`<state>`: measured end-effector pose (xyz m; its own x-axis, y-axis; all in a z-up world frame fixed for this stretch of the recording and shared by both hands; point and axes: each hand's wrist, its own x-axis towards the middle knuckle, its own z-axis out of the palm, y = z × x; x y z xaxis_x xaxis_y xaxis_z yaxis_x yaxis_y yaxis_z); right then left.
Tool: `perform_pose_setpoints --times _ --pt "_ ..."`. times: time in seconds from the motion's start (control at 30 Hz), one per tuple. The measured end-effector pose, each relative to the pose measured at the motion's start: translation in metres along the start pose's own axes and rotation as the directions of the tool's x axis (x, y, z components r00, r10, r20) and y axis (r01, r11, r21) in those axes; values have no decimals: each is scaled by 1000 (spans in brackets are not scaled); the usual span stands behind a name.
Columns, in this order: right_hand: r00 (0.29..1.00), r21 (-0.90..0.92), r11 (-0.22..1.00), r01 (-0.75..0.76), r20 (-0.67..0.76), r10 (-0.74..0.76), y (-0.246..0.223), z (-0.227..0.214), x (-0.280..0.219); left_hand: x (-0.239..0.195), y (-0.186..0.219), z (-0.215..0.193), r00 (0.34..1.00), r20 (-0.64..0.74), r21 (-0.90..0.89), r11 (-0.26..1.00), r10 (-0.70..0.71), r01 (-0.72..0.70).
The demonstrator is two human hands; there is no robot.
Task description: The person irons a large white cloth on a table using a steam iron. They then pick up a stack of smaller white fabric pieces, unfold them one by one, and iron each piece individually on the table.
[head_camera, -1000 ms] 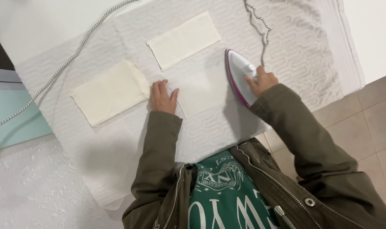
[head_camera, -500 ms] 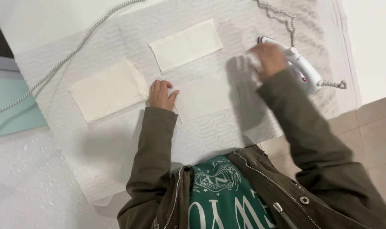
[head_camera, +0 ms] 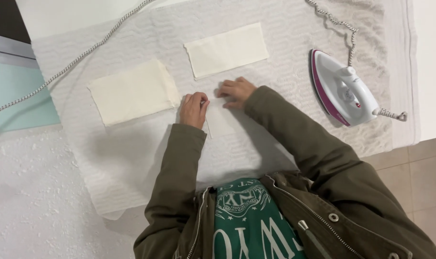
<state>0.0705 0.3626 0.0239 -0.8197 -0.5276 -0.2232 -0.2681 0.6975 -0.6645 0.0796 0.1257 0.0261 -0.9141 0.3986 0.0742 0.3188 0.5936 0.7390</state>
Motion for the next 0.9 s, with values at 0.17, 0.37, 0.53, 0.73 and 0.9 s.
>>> perform_pose_setpoints --times 0.17,0.37,0.53,0.73,0.9 --pt "984 -10 986 -167 -71 165 30 -38 -57 4 6 -8 1000 8 -37 999 24 -24" --pt "914 148 950 -275 -267 306 68 -33 -102 1 4 -12 996 -17 -24 996 84 -84" --pt "871 175 939 -297 -354 341 69 -22 -103 -2 -9 -4 999 -21 -57 998 38 -39" --pt "830 101 945 -310 -457 321 70 -7 -109 -4 -16 0 997 -44 -37 997 67 -68" --pt "798 -21 961 -275 -563 216 70 3 -117 0 -10 13 996 46 149 986 73 -79"
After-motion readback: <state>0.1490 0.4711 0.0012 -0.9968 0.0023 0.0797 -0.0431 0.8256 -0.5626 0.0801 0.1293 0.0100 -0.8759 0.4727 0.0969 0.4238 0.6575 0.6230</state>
